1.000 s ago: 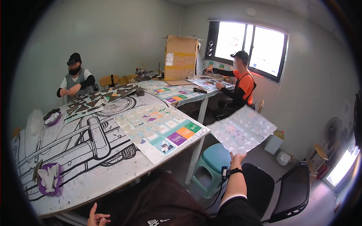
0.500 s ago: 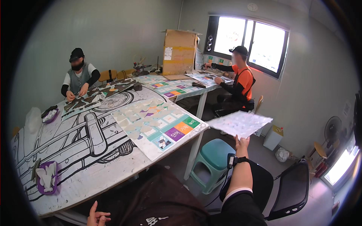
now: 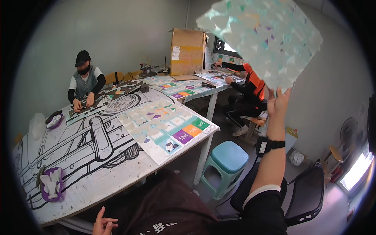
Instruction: Applying adhesive or sticking shoe components onto a template sheet.
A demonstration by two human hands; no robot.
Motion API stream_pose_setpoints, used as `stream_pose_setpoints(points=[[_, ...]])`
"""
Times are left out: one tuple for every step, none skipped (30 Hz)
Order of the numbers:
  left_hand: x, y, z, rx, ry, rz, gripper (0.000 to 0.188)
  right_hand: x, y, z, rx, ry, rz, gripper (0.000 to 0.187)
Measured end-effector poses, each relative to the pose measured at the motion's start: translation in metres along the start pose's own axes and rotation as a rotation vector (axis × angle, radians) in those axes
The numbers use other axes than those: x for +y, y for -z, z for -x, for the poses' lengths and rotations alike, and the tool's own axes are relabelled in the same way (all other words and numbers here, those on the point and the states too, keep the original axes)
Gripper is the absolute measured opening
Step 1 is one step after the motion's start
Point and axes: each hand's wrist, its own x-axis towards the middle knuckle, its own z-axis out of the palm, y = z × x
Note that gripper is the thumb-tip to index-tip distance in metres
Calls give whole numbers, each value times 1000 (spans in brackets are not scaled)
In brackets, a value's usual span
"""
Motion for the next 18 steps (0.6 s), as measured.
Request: stream_pose_setpoints(points=[[-2, -1, 0, -12, -9, -8, 59, -12, -22, -5, 24, -5, 2, 50], [-5, -2, 0, -8, -14, 12, 60, -25, -40, -12, 49, -7, 9, 53], [-3, -3, 0, -12, -11, 11, 60, -31, -45, -25, -4, -15, 18, 58], [-1, -4, -2, -32, -14, 9, 60, -44, -47, -38, -55, -14, 39, 63], [1, -5, -2, -36, -13, 1, 60, -49, -55, -44, -52, -17, 39, 63], [1, -5, -2, -36, -11, -2, 60, -53, -64, -48, -48, -48, 21, 63], [0, -4, -2, -31, -7, 1, 60, -53, -71, -49, -46, -79, 2, 63], [0, -4, -1, -24, -4, 3, 60, -48, -76, -48, -45, -81, 1, 63], [0, -3, -1, -21, -3, 2, 60, -43, -81, -47, 2, -110, 3, 56], [0, -2, 0, -18, 6, 11, 61, -40, -83, -46, 49, -137, 8, 50], [-1, -1, 1, -16, 13, 19, 61, -33, -79, -45, 48, -136, 8, 50], [-1, -1, 2, -13, 12, 20, 61, -18, -68, -43, 67, -148, 83, 46], [-2, 0, 3, -5, 9, 21, 61, 2, -55, -42, 84, -164, 152, 41], [-3, 1, 6, 3, 6, 23, 61, 24, -34, -40, 73, -213, 127, 45], [-3, 1, 6, 3, 3, 28, 61, 39, -5, -37, 64, -253, 111, 49], [-4, 2, 5, -7, -5, 34, 61, 48, 24, -31, 113, -286, 125, 50], [-4, 2, 6, 3, -4, 27, 61, 70, 48, -17, 157, -335, 122, 52], [-3, 2, 6, 11, -5, 29, 61, 84, 69, 2, 216, -357, 116, 51]])
